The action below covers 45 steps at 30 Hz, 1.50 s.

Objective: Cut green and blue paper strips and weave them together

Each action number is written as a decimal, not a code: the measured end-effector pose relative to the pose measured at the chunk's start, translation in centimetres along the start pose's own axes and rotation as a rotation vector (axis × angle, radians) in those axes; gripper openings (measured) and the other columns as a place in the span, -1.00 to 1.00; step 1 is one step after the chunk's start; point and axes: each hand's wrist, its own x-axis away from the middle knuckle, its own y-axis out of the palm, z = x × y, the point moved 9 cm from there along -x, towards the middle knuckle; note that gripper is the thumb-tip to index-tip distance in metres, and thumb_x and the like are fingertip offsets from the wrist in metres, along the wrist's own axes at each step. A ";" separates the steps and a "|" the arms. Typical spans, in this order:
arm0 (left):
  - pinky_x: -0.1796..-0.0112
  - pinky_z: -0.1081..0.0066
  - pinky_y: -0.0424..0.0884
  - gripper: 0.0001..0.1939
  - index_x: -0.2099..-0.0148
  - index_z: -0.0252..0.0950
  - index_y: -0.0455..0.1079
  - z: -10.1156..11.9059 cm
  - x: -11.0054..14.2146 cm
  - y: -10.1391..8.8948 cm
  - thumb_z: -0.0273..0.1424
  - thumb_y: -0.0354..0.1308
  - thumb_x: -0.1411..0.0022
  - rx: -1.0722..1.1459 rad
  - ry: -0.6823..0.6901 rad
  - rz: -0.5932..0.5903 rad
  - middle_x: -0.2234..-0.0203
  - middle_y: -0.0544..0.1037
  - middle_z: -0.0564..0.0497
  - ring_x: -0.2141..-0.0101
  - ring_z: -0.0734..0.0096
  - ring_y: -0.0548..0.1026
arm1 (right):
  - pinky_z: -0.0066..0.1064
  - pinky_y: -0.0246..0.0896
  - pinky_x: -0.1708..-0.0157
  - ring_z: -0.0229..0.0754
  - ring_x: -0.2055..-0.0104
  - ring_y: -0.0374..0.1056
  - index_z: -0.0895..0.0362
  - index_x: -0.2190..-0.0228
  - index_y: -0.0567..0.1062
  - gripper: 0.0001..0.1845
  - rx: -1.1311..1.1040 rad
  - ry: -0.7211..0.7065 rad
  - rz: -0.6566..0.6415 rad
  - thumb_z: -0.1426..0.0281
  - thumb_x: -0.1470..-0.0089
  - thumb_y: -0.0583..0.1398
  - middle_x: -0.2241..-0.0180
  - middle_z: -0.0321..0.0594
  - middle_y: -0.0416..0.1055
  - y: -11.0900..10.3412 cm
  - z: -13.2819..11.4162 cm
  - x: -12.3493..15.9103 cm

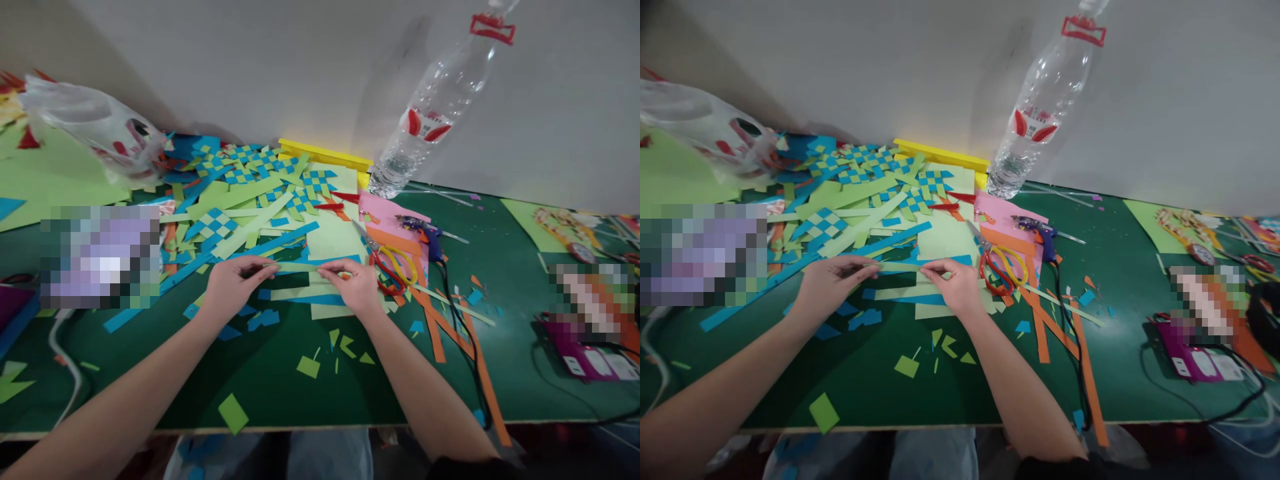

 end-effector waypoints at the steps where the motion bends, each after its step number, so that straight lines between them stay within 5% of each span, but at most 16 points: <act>1: 0.31 0.39 0.48 -0.66 0.21 -0.20 0.54 0.2 0.0 0.1 -0.07 0.21 -0.13 -0.037 0.018 -0.006 0.44 0.63 0.02 0.35 0.25 0.59 | -0.38 0.44 0.37 -0.21 0.45 0.49 0.07 0.44 0.63 -0.86 0.016 -0.014 0.003 0.27 0.03 0.33 0.46 -0.27 0.60 -0.1 -0.1 0.0; 9: 0.00 0.08 0.28 -0.70 0.09 -0.21 0.48 1.2 -0.1 0.6 -0.19 0.07 -0.26 -0.403 0.235 0.051 0.25 0.59 -0.09 0.13 0.07 0.50 | -0.28 0.39 0.24 -0.18 0.39 0.47 0.08 0.18 0.56 -0.76 0.387 -0.237 0.047 0.28 -0.13 0.20 0.33 -0.20 0.60 -0.2 -1.7 0.2; 14: -0.04 0.05 0.23 -0.55 -0.18 -0.23 0.30 2.6 0.8 0.5 -0.20 0.07 -0.29 -0.532 0.405 0.142 -0.06 0.43 -0.18 -0.09 -0.02 0.32 | -0.27 0.35 0.16 -0.16 0.31 0.47 0.07 0.18 0.53 -0.77 0.448 -0.369 0.092 0.37 -0.21 0.10 0.27 -0.20 0.60 -0.1 -2.8 0.8; 18: -0.05 0.10 0.21 -0.71 0.01 -0.14 0.47 4.0 2.2 3.0 -0.18 0.14 -0.27 -0.567 0.658 -0.048 -0.02 0.48 -0.07 -0.08 0.04 0.32 | -0.29 0.34 0.16 -0.15 0.26 0.48 0.09 0.21 0.52 -0.79 0.442 -0.436 0.117 0.43 -0.20 0.09 0.30 -0.21 0.61 -0.1 -3.4 1.1; 22: -0.03 0.10 0.21 -0.73 0.06 -0.15 0.51 3.7 2.7 4.6 -0.19 0.13 -0.29 -0.593 0.733 -0.184 -0.01 0.50 -0.08 -0.07 0.04 0.34 | -0.30 0.33 0.19 -0.16 0.30 0.48 0.10 0.23 0.52 -0.81 0.428 -0.472 0.134 0.45 -0.19 0.10 0.34 -0.21 0.61 -0.2 -3.7 1.2; 33: -0.05 0.13 0.16 -0.84 0.26 -0.18 0.50 3.4 1.9 4.1 -0.26 0.13 -0.28 -0.423 0.581 -0.239 0.19 0.60 -0.01 0.08 0.20 0.47 | -0.21 0.29 0.16 -0.17 0.36 0.45 0.07 0.21 0.50 -0.79 0.438 -0.555 0.129 0.47 -0.17 0.09 0.35 -0.22 0.60 0.0 -4.7 1.6; 40: 0.18 0.30 0.40 -0.72 0.33 -0.20 0.48 2.0 0.7 1.6 -0.11 0.14 -0.21 -0.182 0.196 -0.093 0.44 0.61 0.00 0.36 0.28 0.53 | -0.21 0.31 0.20 -0.12 0.23 0.47 0.03 -0.01 0.37 -0.58 0.398 -0.860 0.113 0.50 -0.09 0.15 0.28 -0.20 0.59 0.7 -8.0 4.8; 42: 0.32 0.39 0.43 -0.70 0.28 -0.23 0.47 1.7 0.6 0.9 -0.10 0.16 -0.19 -0.065 0.108 -0.051 0.47 0.61 0.00 0.42 0.32 0.54 | -0.23 0.33 0.20 -0.13 0.23 0.49 0.03 0.00 0.39 -0.59 0.434 -0.954 0.041 0.51 -0.10 0.15 0.26 -0.20 0.59 2.0 -8.6 5.9; 45: 0.40 0.44 0.42 -0.67 0.26 -0.27 0.47 1.6 0.5 0.4 -0.09 0.13 -0.20 0.069 0.060 -0.029 0.48 0.60 0.00 0.51 0.40 0.50 | -0.24 0.36 0.17 -0.13 0.17 0.49 0.05 -0.02 0.41 -0.62 0.510 -0.874 -0.111 0.46 -0.17 0.09 0.20 -0.17 0.59 4.0 -7.8 5.6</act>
